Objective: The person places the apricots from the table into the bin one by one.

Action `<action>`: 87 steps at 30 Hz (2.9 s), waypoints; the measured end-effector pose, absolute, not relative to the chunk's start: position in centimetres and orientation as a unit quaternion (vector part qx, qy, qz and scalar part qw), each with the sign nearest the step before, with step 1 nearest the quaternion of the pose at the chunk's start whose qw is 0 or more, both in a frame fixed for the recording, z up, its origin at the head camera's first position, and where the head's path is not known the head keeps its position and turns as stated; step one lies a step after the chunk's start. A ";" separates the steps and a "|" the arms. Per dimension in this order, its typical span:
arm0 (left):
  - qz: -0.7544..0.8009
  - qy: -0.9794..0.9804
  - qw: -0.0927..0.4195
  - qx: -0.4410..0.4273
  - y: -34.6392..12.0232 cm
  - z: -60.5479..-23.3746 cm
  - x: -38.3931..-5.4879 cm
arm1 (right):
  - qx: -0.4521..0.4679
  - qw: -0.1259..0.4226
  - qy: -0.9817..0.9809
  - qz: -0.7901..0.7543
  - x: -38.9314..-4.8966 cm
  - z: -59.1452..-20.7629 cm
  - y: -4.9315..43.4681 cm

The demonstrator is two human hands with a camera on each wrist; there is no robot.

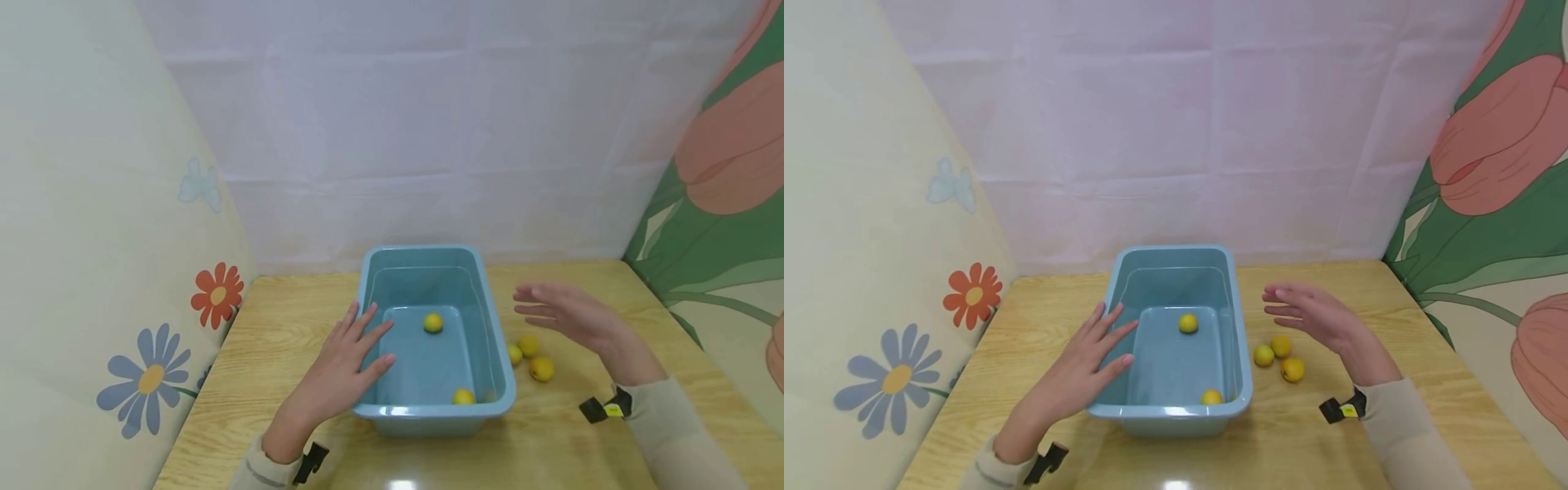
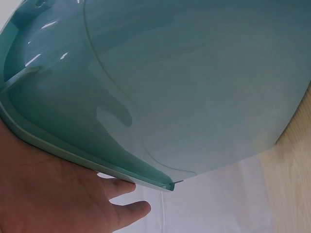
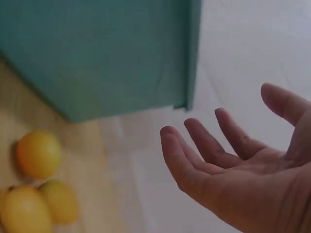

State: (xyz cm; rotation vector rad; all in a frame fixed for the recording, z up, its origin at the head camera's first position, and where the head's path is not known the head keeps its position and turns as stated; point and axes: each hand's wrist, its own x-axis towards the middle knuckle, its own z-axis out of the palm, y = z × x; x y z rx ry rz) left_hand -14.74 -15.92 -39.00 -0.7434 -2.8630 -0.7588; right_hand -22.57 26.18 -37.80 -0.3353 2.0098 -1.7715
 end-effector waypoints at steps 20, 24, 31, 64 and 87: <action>-0.246 -0.936 0.059 -0.246 -15.8 -39.1 -14.8 | -0.117 0.203 0.847 -0.476 -23.2 -46.6 30.4; -0.247 -0.936 0.058 -0.246 -15.9 -39.2 -14.8 | -0.114 0.207 0.859 -0.454 -23.2 -46.8 30.3; -0.247 -0.935 0.060 -0.247 -15.9 -39.1 -14.7 | -0.097 0.213 0.878 -0.418 -23.6 -47.3 29.9; -0.250 -0.933 0.069 -0.250 -15.9 -39.2 -14.8 | -0.166 0.124 0.916 -0.345 -23.0 -41.2 28.2; -0.253 -0.934 0.060 -0.245 -16.0 -39.2 -14.9 | -0.232 0.214 0.705 -0.635 -22.1 -33.5 23.4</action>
